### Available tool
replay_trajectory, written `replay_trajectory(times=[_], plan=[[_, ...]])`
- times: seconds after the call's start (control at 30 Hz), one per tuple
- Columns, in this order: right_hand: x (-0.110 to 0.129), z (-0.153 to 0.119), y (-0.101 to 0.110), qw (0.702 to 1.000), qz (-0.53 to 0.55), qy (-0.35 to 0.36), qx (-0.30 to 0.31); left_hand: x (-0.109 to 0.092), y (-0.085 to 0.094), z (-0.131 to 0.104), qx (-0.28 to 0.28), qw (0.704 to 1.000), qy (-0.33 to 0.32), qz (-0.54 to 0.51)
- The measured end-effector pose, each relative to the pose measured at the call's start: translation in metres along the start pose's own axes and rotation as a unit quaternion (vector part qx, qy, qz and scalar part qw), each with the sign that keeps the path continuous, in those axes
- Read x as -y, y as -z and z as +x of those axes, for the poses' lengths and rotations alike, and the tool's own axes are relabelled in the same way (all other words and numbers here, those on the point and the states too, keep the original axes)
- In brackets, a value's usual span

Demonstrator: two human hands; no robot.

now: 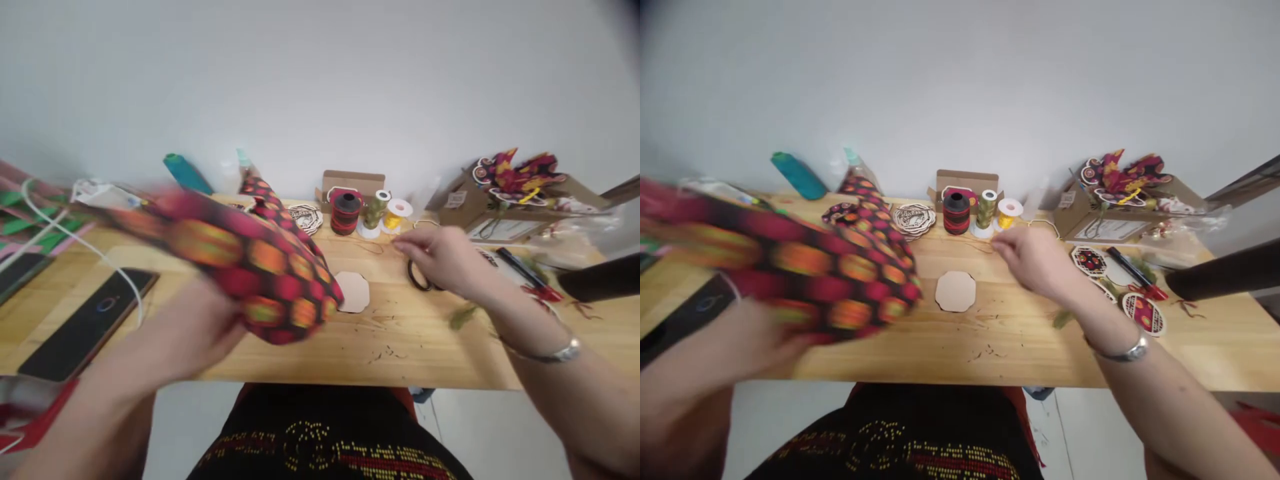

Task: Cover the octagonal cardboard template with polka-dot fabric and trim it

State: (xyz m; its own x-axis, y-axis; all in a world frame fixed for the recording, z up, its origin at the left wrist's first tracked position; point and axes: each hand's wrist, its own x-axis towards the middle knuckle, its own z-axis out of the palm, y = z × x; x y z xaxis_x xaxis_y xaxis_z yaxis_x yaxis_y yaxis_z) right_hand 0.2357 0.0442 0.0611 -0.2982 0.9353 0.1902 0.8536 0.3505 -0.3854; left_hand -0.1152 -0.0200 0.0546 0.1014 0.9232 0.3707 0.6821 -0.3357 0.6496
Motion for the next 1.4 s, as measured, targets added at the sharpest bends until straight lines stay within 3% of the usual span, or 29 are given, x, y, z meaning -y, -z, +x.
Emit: replay_trajectory(times=[0.03, 0.07, 0.1, 0.13, 0.2, 0.33, 0.5, 0.6, 0.73, 0.9, 1.0, 1.1, 1.17, 1.23, 1.3, 1.4], plan=[[0.001, -0.006, -0.012, 0.999, 0.007, 0.007, 0.035, 0.003, -0.005, -0.008, 0.087, 0.996, -0.021, 0.003], [0.0, -0.011, -0.023, 0.998, 0.008, 0.001, 0.054, 0.006, -0.01, -0.015, 0.236, 0.969, -0.063, 0.045], [-0.001, -0.015, -0.033, 0.998, 0.01, -0.008, 0.066, 0.009, -0.015, -0.021, 0.323, 0.937, -0.102, 0.083], [-0.003, -0.018, -0.04, 0.997, 0.014, -0.016, 0.075, 0.012, -0.019, -0.026, 0.342, 0.927, -0.103, 0.111], [-0.003, -0.023, -0.049, 0.996, 0.034, -0.03, 0.082, 0.015, -0.025, -0.032, 0.315, 0.932, -0.085, 0.157], [0.005, -0.032, -0.058, 0.989, 0.096, -0.044, 0.1, 0.018, -0.038, -0.035, 0.182, 0.96, -0.045, 0.208], [0.03, -0.044, -0.064, 0.986, 0.134, 0.012, 0.093, 0.021, -0.049, -0.03, 0.154, 0.961, -0.069, 0.221], [0.054, -0.044, -0.07, 0.984, 0.105, 0.114, 0.092, 0.018, -0.048, -0.028, 0.176, 0.961, -0.11, 0.183], [0.088, -0.033, -0.086, 0.967, -0.016, 0.226, 0.116, 0.004, -0.049, -0.033, 0.257, 0.94, -0.198, 0.104], [0.106, -0.023, -0.107, 0.947, -0.134, 0.264, 0.128, 0.002, -0.056, -0.045, 0.31, 0.921, -0.211, 0.106], [0.097, -0.02, -0.102, 0.972, -0.083, 0.194, 0.108, 0.008, -0.055, -0.049, 0.32, 0.916, -0.208, 0.125], [0.081, -0.021, -0.088, 0.992, 0.117, 0.022, 0.043, 0.014, -0.049, -0.048, 0.297, 0.92, -0.206, 0.151], [0.071, -0.026, -0.08, 0.955, 0.275, -0.106, 0.033, 0.02, -0.043, -0.045, 0.265, 0.927, -0.19, 0.183], [0.064, -0.035, -0.077, 0.9, 0.386, -0.194, 0.062, 0.027, -0.034, -0.042, 0.248, 0.926, -0.174, 0.227], [0.059, -0.045, -0.079, 0.864, 0.437, -0.23, 0.1, 0.034, -0.025, -0.038, 0.249, 0.916, -0.147, 0.278], [0.055, -0.058, -0.088, 0.865, 0.429, -0.218, 0.14, 0.032, -0.016, -0.035, 0.231, 0.913, -0.129, 0.31]])
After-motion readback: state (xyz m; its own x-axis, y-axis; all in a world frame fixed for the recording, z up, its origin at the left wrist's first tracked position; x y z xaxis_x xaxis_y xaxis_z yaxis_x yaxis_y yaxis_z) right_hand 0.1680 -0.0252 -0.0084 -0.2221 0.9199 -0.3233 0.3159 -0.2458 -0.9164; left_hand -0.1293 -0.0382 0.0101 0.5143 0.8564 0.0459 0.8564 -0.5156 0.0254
